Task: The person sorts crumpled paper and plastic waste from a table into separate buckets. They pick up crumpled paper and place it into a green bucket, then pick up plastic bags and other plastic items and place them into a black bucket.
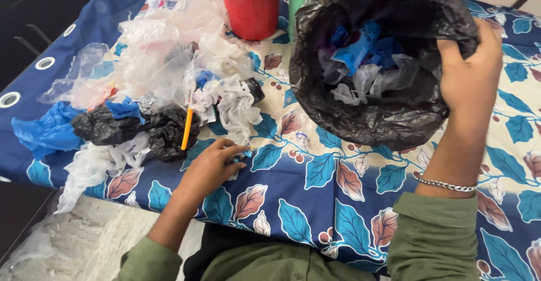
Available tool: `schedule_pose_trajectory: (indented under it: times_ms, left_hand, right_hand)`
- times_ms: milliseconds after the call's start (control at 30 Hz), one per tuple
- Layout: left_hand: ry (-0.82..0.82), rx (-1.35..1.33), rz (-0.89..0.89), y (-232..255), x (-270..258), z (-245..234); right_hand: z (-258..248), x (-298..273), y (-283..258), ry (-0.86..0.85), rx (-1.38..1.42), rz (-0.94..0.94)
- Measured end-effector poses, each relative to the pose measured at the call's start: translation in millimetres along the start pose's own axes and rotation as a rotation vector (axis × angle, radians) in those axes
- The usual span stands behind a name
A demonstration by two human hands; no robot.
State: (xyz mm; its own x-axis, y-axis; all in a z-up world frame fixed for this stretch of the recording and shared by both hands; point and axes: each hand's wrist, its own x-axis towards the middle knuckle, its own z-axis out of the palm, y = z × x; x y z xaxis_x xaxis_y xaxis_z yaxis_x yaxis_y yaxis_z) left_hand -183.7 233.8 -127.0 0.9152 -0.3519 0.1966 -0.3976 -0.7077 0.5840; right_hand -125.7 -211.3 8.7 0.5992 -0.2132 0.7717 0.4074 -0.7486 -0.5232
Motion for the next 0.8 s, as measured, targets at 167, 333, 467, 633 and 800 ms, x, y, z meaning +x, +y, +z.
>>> schedule_pose_trajectory:
  times_ms: [167,333,467,633,800]
  left_hand:
    - [0.077,-0.036,0.042,-17,3,16]
    - [0.112,-0.013,0.044,-11,3,13]
    - [0.15,0.056,0.014,-6,5,18]
    - [0.214,0.092,0.006,-8,9,26]
    - [0.325,-0.004,0.046,22,5,11]
  right_hand:
    - [1,0,-7,-0.002,0.023,0.004]
    - [2,-1,-6,-0.009,-0.003,0.03]
    - [2,-2,-4,-0.008,0.013,0.03]
    - [1,0,-12,-0.012,0.009,0.042]
    - [1,-1,-16,0.008,0.035,0.055]
